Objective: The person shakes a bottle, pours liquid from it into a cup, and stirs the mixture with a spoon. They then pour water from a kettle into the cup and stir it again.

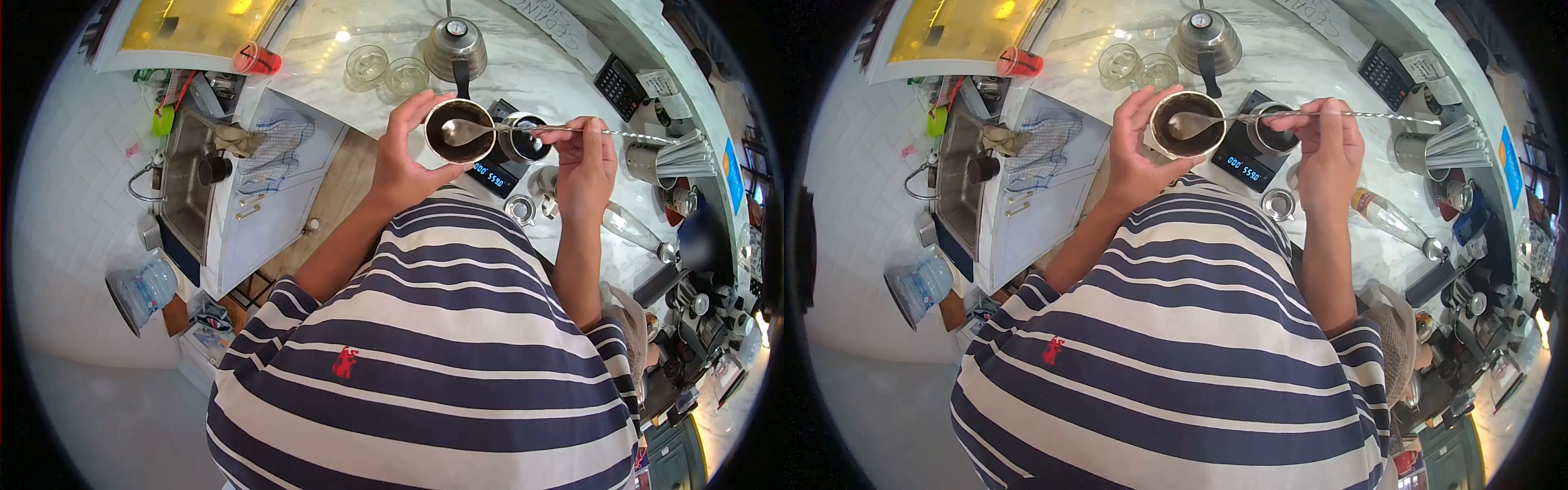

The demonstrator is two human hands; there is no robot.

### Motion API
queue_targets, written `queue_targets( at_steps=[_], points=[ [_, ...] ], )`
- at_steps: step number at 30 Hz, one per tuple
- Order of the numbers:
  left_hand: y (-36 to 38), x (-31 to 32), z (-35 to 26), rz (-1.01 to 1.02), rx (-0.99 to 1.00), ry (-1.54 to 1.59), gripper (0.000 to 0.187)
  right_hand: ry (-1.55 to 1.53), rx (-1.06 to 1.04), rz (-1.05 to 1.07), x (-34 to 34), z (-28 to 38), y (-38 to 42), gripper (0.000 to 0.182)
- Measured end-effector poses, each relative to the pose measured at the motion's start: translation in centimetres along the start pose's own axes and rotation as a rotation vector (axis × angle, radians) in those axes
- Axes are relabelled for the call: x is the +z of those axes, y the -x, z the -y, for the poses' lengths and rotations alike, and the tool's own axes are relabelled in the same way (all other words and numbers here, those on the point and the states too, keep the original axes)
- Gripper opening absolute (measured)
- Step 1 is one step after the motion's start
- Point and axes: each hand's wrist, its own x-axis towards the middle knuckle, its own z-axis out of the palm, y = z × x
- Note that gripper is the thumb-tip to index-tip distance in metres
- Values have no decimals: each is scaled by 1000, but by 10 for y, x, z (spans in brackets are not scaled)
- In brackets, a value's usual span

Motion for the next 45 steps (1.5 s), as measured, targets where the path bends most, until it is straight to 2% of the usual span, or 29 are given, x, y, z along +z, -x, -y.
queue_targets(
  at_steps=[5,8,14,23,29,35,41,43,45],
  points=[
    [-3,9,3,-18,-82,-5,104,39,-99,-83,-38,21,-7,33],
    [-3,17,9,-98,-117,60,102,137,-162,-124,-65,26,-8,31],
    [-7,24,10,-34,-122,29,102,362,-154,-153,-90,16,-8,29],
    [-8,25,11,7,-123,-18,103,404,-143,-71,-77,12,-17,31],
    [-8,26,12,22,-127,-12,105,305,-226,-90,-74,30,-17,30],
    [-12,30,6,47,-69,32,108,176,-345,-22,-35,42,-6,28],
    [-12,24,3,39,13,61,112,331,-378,112,2,28,8,28],
    [-9,23,4,-42,3,92,108,343,-365,122,12,24,11,29],
    [-6,22,4,-99,2,117,106,401,-438,166,17,22,9,28]
  ],
)
